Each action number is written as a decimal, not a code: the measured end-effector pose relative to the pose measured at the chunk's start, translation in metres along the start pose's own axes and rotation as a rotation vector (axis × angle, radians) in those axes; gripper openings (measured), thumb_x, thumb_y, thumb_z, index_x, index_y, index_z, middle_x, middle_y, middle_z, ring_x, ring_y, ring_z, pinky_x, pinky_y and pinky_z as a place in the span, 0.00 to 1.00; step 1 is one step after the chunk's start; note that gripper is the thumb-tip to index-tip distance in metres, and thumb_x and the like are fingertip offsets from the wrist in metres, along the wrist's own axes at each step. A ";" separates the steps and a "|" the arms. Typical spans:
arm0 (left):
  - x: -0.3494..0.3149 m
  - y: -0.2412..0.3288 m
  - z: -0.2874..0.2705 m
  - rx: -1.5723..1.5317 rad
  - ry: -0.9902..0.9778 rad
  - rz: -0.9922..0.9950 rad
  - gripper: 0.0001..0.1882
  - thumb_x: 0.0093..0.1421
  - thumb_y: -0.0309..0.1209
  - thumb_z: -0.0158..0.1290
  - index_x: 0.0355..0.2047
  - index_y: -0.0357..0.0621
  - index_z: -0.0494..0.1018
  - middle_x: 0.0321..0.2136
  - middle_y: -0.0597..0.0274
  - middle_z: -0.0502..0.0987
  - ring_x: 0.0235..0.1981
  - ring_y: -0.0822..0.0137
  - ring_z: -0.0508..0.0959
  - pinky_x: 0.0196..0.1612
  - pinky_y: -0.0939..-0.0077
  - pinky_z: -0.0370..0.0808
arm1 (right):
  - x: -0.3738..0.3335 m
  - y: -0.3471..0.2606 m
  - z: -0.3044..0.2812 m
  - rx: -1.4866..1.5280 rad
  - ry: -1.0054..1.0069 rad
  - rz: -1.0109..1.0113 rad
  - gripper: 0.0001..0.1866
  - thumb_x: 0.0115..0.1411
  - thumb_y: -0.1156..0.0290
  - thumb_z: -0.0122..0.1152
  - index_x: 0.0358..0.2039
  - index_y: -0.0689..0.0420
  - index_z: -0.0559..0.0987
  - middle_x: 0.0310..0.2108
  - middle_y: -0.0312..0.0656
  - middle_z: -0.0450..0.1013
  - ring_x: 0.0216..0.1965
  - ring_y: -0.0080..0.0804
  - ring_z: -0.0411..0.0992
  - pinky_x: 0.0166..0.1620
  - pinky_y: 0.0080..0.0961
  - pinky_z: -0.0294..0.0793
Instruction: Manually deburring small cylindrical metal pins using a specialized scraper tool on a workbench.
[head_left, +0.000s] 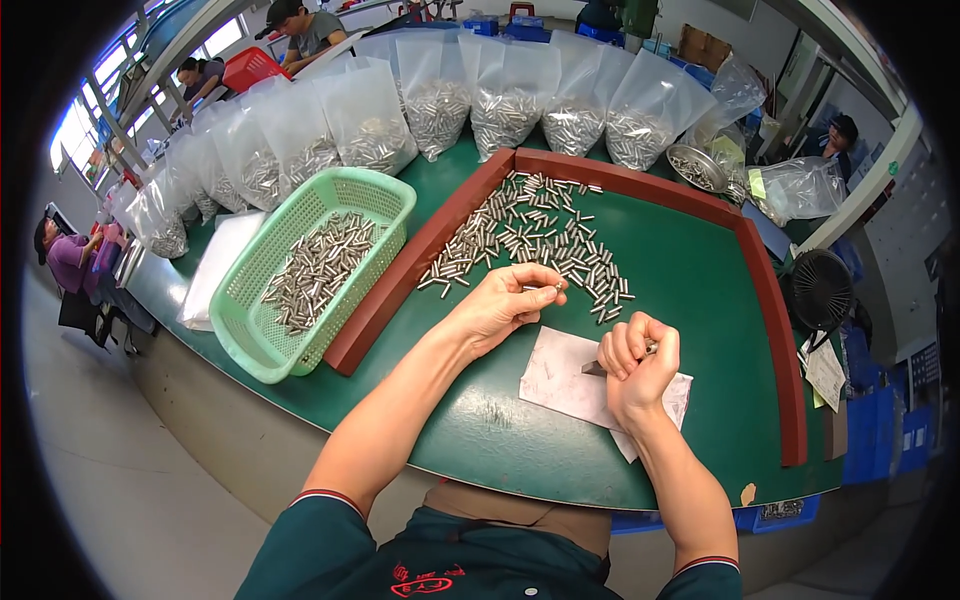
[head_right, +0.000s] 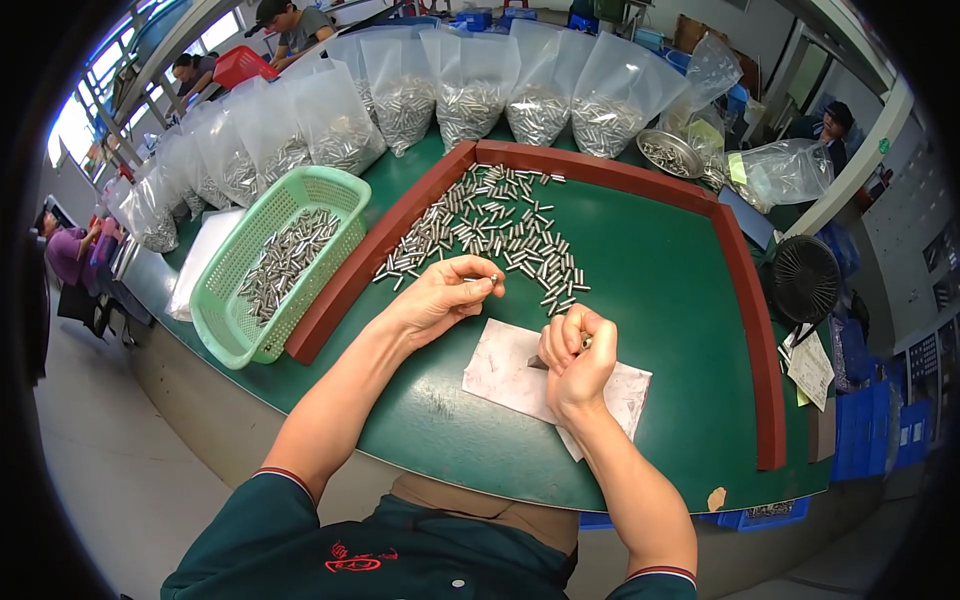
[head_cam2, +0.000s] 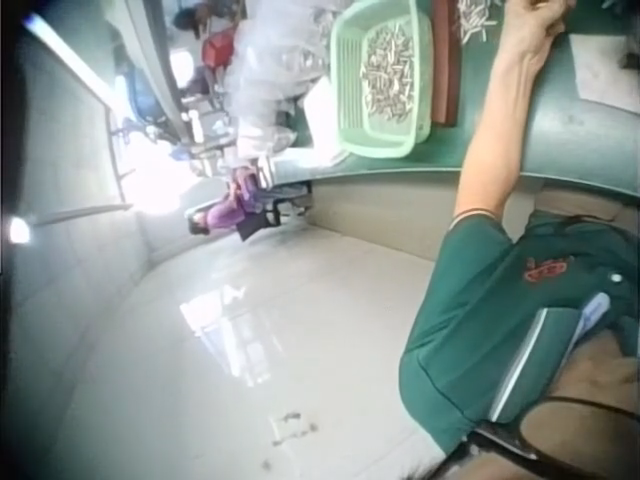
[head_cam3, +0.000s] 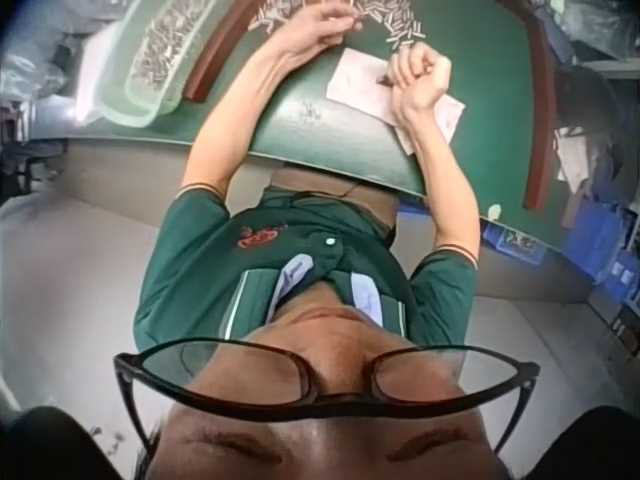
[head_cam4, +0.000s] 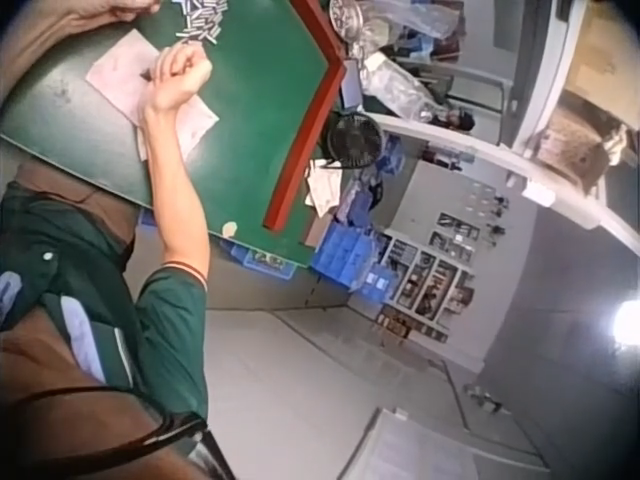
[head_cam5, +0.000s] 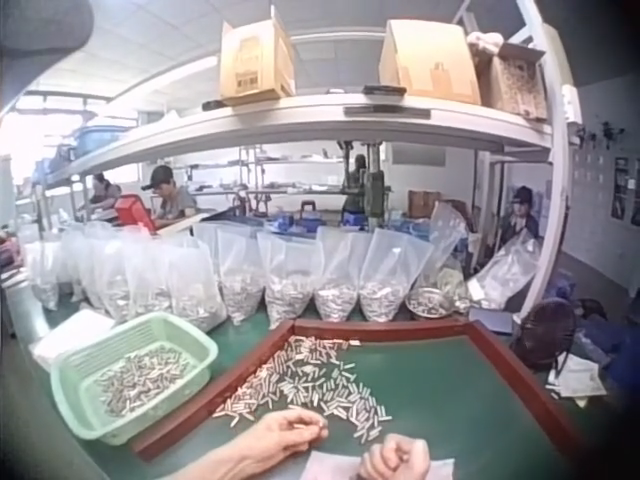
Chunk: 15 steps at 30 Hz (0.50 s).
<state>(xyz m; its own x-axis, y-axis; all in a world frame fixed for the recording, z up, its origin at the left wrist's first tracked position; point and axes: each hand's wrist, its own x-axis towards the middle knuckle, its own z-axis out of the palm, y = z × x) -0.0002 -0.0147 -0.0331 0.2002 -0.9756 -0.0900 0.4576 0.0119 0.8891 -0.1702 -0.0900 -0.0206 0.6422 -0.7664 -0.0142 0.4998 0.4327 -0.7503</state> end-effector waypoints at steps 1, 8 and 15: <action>0.000 0.000 0.000 0.001 -0.001 -0.001 0.09 0.51 0.29 0.55 0.33 0.41 0.72 0.31 0.66 0.73 0.31 0.80 0.70 0.24 0.88 0.59 | 0.000 0.000 0.000 -0.002 0.005 0.002 0.17 0.53 0.65 0.30 0.08 0.51 0.52 0.04 0.31 0.46 0.07 0.19 0.39 0.13 0.19 0.41; 0.000 0.001 0.005 0.025 -0.023 -0.014 0.09 0.53 0.30 0.54 0.34 0.40 0.71 0.28 0.64 0.73 0.20 0.81 0.61 0.23 0.89 0.57 | 0.000 0.000 -0.004 0.032 -0.029 -0.004 0.16 0.52 0.65 0.33 0.09 0.53 0.53 0.06 0.31 0.47 0.08 0.18 0.41 0.13 0.17 0.42; 0.000 0.001 0.006 -0.064 -0.045 -0.050 0.10 0.56 0.31 0.49 0.36 0.38 0.69 0.27 0.63 0.71 0.18 0.81 0.57 0.23 0.89 0.58 | 0.000 0.000 -0.004 0.028 -0.037 0.003 0.17 0.53 0.65 0.33 0.09 0.53 0.53 0.05 0.31 0.47 0.08 0.18 0.41 0.14 0.18 0.42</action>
<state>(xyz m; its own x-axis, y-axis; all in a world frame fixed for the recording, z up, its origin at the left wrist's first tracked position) -0.0054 -0.0164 -0.0296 0.1375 -0.9841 -0.1123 0.5209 -0.0246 0.8532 -0.1721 -0.0920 -0.0230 0.6644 -0.7473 0.0086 0.5139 0.4484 -0.7313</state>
